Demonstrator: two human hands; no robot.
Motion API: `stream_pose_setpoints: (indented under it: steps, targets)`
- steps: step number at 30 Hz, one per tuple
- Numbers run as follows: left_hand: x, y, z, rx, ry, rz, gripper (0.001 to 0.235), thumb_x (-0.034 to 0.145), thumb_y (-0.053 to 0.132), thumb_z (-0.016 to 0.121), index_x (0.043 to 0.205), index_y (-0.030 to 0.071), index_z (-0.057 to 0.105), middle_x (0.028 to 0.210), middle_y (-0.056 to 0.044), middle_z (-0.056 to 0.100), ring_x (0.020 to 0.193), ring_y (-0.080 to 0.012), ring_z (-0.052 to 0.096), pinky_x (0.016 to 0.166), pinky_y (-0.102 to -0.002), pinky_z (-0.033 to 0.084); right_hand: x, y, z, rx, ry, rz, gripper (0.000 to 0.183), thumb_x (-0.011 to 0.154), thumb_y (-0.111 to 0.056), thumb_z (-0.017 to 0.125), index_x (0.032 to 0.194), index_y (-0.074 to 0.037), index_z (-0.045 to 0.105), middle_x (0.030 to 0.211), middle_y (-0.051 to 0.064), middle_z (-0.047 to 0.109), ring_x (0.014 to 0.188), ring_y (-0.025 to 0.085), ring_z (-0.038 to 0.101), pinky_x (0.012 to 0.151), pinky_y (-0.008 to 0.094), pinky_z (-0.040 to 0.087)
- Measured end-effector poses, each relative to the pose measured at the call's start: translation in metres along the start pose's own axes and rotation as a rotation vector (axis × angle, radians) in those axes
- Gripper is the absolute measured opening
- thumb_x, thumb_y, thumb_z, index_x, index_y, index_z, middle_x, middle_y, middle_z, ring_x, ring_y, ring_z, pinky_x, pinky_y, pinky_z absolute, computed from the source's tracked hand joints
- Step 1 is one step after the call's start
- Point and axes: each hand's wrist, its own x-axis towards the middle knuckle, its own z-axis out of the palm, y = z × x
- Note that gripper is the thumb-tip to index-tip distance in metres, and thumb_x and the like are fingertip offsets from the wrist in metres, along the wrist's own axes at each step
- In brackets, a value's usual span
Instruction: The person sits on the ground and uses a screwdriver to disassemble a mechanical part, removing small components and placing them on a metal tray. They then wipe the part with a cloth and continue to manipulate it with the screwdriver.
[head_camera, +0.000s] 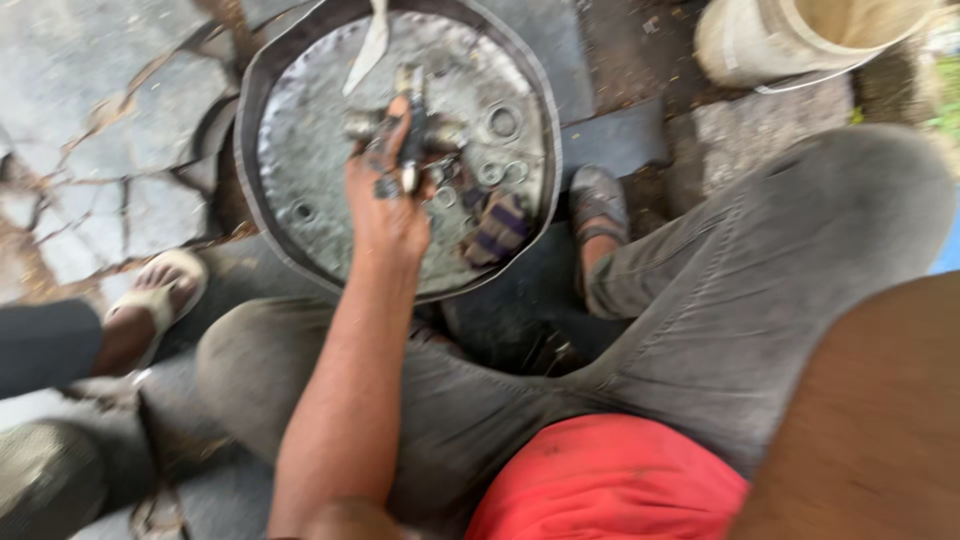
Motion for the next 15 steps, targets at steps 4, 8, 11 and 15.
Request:
stream_pose_setpoints:
  steps: [4,8,11,15]
  targets:
    - [-0.002,-0.002,0.0,-0.021,0.036,-0.008,0.025,0.09,0.019,0.075,0.106,0.003,0.066,0.079,-0.007,0.071,0.057,-0.0169,0.068,0.036,-0.027,0.039,0.009,-0.018,0.007,0.001,-0.002,0.01,0.022,0.091,-0.029,0.064,0.093,-0.008,0.068,0.089,0.008,0.068,0.085,0.03,0.065,0.068,0.044,0.052]
    - [-0.007,-0.004,0.0,-0.027,0.009,0.023,0.032,0.089,0.026,0.079,0.105,0.003,0.064,0.079,-0.008,0.07,0.058,-0.0153,0.066,0.039,-0.028,0.042,-0.004,-0.013,0.006,-0.023,-0.049,0.023,0.023,0.091,-0.031,0.063,0.094,-0.009,0.069,0.088,0.008,0.067,0.084,0.03,0.065,0.067,0.045,0.052]
    - [-0.006,0.001,-0.001,-0.045,0.016,0.027,0.035,0.086,0.028,0.082,0.105,0.004,0.065,0.078,-0.005,0.068,0.057,-0.0147,0.063,0.038,-0.029,0.04,-0.008,-0.009,-0.003,-0.073,-0.084,0.011,0.024,0.091,-0.032,0.063,0.095,-0.01,0.069,0.088,0.008,0.067,0.083,0.03,0.065,0.067,0.045,0.052]
    - [-0.014,-0.003,-0.009,-0.082,0.017,0.034,0.034,0.087,0.029,0.081,0.105,0.005,0.065,0.076,-0.004,0.066,0.057,-0.013,0.06,0.04,-0.028,0.041,-0.009,-0.014,-0.002,-0.077,-0.144,0.003,0.025,0.091,-0.034,0.063,0.096,-0.01,0.069,0.087,0.007,0.067,0.082,0.03,0.065,0.066,0.045,0.052]
